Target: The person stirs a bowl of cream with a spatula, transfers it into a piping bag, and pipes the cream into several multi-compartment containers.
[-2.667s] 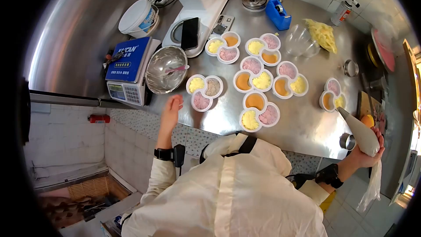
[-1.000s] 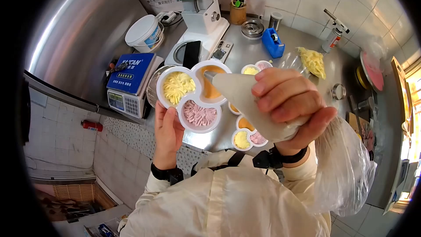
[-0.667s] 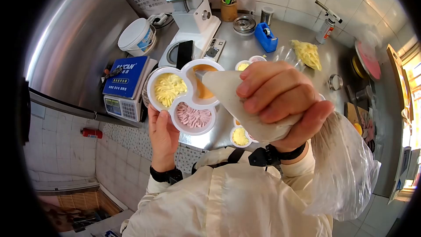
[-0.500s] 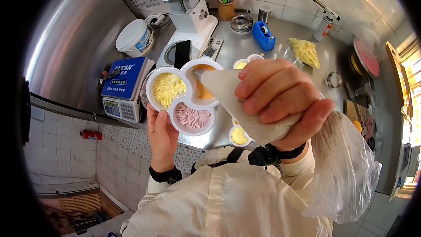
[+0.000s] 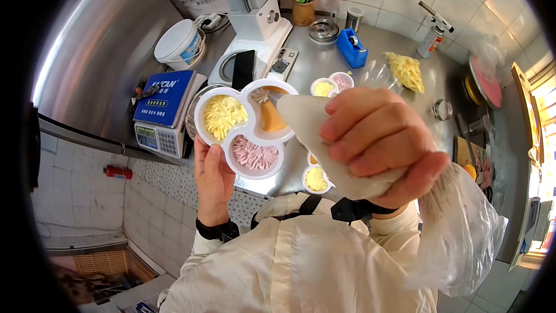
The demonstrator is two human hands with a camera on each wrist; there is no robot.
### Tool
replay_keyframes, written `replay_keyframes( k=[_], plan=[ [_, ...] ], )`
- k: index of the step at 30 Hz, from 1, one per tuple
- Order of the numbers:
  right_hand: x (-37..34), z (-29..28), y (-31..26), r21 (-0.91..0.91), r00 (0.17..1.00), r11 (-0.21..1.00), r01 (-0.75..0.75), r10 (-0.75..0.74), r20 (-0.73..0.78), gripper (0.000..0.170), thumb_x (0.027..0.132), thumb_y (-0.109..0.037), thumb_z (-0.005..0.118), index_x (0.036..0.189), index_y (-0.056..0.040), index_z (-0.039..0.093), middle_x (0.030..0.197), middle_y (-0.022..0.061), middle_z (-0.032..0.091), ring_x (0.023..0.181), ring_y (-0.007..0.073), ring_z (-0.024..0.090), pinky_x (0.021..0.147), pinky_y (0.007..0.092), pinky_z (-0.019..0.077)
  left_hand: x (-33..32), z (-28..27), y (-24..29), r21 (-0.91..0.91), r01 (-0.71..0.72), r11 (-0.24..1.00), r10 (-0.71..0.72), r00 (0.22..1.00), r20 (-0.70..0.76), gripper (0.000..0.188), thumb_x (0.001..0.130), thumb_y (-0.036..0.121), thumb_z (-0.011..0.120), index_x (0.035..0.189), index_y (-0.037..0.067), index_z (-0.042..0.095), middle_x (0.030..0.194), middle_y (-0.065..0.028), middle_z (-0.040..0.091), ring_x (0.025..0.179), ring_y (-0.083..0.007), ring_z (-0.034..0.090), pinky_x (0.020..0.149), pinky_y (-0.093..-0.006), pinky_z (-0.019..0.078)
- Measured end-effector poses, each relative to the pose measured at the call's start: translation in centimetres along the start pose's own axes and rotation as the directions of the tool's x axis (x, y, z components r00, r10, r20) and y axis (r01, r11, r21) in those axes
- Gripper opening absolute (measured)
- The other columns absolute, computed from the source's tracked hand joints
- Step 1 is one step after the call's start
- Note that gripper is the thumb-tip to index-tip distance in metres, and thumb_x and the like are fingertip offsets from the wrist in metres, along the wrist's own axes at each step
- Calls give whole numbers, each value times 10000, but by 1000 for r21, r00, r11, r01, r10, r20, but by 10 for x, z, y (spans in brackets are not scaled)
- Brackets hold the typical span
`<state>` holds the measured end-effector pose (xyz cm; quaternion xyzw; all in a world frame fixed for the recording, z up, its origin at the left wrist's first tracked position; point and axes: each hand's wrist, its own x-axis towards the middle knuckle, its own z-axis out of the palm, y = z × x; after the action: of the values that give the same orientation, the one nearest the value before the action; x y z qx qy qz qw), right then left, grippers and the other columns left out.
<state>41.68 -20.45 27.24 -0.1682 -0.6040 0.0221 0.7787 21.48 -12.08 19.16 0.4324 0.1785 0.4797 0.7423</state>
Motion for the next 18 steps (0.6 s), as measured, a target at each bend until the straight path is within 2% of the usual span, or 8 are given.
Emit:
replay_keyframes(
  k=[5,10,18],
  plan=[
    [1,1,-6,16,999,999,46,-45,-30,583,931,-381,100,619,-70,482,622,86,544,598,231,549,648,390,465,-1,-4,-2,43,-23,999,24,1000,-4,351,868,85,437,1202,56,332,1178,-86,447,1073,-166,472,904,-320,412],
    [-2,5,-8,32,999,999,-31,30,28,588,930,-388,100,611,-78,485,627,78,548,598,227,548,632,388,463,0,-3,-3,54,-55,997,56,998,-3,374,859,98,450,1212,58,332,1177,-90,448,1073,-181,476,902,-329,421],
    [-2,7,-9,73,998,996,-59,59,-4,598,931,-383,106,581,-83,487,623,69,547,594,219,550,613,373,458,-3,-4,-1,41,-41,998,41,999,3,366,858,84,449,1207,59,341,1178,-88,452,1071,-177,480,895,-323,427]
  ],
)
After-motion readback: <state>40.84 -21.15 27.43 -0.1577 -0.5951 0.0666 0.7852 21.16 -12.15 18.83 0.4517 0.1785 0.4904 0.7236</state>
